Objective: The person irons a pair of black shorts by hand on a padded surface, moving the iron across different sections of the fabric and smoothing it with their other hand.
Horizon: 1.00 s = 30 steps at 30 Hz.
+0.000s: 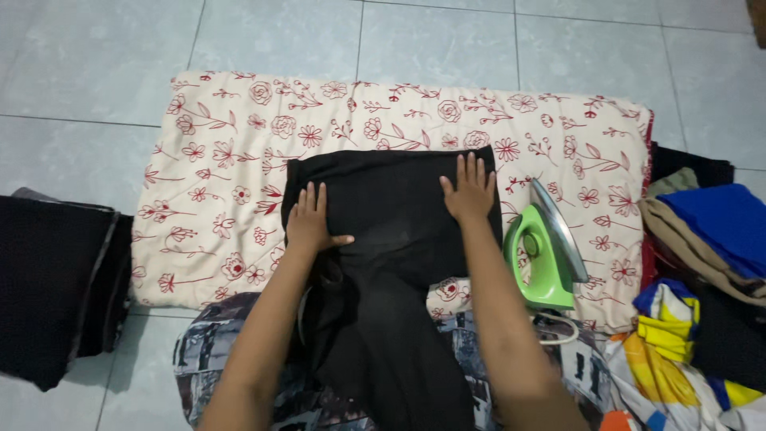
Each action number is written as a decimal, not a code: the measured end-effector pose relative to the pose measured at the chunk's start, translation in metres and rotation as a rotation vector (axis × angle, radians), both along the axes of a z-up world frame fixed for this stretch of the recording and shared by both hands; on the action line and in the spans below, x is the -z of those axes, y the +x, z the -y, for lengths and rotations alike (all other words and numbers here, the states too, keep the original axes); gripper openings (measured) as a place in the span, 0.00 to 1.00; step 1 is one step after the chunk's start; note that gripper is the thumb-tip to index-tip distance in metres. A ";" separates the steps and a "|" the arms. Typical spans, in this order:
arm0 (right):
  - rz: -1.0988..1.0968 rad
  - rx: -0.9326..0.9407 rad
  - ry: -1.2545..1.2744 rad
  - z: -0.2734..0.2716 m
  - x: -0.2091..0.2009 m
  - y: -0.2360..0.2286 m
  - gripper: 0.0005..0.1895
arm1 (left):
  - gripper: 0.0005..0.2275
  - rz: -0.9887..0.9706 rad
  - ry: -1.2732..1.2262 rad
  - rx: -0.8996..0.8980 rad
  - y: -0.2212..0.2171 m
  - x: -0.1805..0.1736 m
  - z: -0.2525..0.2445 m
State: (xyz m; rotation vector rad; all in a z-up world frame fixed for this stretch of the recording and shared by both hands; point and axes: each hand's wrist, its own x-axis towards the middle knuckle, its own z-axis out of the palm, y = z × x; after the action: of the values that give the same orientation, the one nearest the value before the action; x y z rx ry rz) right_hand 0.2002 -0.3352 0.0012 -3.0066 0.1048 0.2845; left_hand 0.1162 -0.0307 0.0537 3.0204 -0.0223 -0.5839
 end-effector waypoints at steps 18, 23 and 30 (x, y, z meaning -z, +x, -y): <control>0.348 -0.359 0.209 -0.066 -0.013 -0.124 0.32 | 0.43 -0.139 -0.006 0.195 -0.054 -0.001 -0.012; 0.522 -0.150 0.034 -0.013 0.007 -0.136 0.35 | 0.49 0.227 0.146 0.056 -0.087 0.025 -0.050; 0.323 -0.289 0.224 -0.042 -0.035 -0.167 0.31 | 0.32 0.620 0.217 0.154 -0.097 -0.011 -0.030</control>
State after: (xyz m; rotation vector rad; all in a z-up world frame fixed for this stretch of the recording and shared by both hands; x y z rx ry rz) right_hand 0.0331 -0.2932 0.0362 -2.7914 -0.3672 -0.1574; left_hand 0.0195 -0.0003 0.0650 3.2915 -0.2351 0.3884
